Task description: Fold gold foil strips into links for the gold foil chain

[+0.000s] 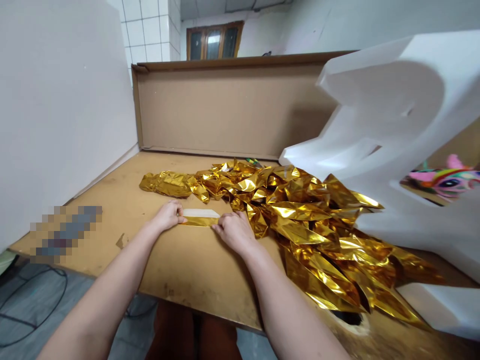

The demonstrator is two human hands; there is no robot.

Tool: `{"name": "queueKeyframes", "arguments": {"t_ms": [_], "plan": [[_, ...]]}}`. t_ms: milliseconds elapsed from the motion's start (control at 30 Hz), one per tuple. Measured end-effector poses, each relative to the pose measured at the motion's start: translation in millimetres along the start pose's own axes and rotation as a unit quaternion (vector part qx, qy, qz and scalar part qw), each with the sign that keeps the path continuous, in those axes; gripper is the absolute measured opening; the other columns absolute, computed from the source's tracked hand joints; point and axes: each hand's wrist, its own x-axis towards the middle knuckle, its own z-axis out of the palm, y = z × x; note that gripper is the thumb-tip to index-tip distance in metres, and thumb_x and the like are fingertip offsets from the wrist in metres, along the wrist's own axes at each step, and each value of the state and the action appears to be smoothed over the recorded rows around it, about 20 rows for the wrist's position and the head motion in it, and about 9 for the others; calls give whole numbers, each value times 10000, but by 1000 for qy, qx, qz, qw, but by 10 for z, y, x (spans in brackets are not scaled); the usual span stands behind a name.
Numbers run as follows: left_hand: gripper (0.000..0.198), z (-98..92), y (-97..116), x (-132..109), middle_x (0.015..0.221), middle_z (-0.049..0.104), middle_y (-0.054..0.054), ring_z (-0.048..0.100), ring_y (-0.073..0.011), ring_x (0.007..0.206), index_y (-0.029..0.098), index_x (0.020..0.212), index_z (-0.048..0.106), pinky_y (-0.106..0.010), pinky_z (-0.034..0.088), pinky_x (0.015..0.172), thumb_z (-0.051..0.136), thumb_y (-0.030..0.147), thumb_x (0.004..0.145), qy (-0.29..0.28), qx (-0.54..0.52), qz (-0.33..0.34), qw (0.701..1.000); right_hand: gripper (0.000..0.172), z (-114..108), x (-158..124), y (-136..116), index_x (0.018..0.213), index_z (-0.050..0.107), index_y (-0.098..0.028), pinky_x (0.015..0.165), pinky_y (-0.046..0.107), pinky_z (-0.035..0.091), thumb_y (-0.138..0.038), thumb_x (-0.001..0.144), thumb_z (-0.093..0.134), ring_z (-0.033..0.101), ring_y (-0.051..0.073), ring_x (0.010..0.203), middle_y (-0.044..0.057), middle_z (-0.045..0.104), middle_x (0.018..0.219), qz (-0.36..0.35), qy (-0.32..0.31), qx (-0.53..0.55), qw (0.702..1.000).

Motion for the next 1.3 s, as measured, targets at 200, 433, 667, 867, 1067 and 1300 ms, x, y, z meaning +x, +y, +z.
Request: {"name": "queueKeyframes", "arguments": {"t_ms": [200, 433, 667, 867, 1067, 1300], "plan": [[485, -94, 43, 142, 1091, 624, -63, 578, -249, 1048, 175, 1026, 657, -330, 453, 933, 759, 161, 552, -51, -8, 14, 999, 177, 114, 67, 41, 820, 685, -189, 871, 319, 327, -284, 875, 546, 597, 209, 949, 88, 703, 931, 38, 50, 41, 997], [547, 22, -130, 219, 1222, 564, -92, 518, -263, 1163, 174, 1099, 643, -375, 377, 1045, 736, 151, 561, -78, -99, 66, 990, 176, 193, 148, 90, 970, 651, -175, 897, 343, 336, -252, 826, 585, 532, 235, 1064, 102, 646, 1053, 92, 57, 120, 987], [463, 59, -103, 180, 1106, 595, -66, 544, -232, 1064, 149, 1013, 637, -358, 426, 968, 690, 96, 556, -68, -155, 67, 983, 546, 276, 210, 62, 1330, 465, -148, 1000, 383, 309, -134, 787, 529, 454, 243, 1203, 131, 544, 1301, 78, 63, 182, 978], [439, 72, -38, 160, 981, 623, -35, 579, -216, 943, 149, 994, 636, -340, 469, 870, 650, 59, 565, -58, -152, 53, 985, 576, 238, 263, 80, 1319, 494, -124, 1014, 350, 335, -105, 746, 547, 472, 246, 1205, 137, 568, 1281, 77, 53, 181, 979], [583, 122, -13, 154, 1116, 632, -75, 591, -225, 1015, 145, 1146, 607, -348, 457, 930, 639, 24, 577, -48, -193, 47, 979, 520, 287, 321, 139, 1205, 592, -161, 968, 328, 396, -68, 694, 569, 532, 224, 1129, 88, 633, 1189, 62, 68, 230, 969], [653, 157, -56, 171, 1122, 633, -100, 589, -225, 1017, 122, 1230, 564, -356, 462, 931, 679, 46, 591, -46, -228, 29, 972, 455, 407, 335, 228, 1147, 627, -162, 979, 353, 400, -89, 703, 561, 539, 222, 1123, 87, 646, 1171, 46, 101, 265, 958]]}}
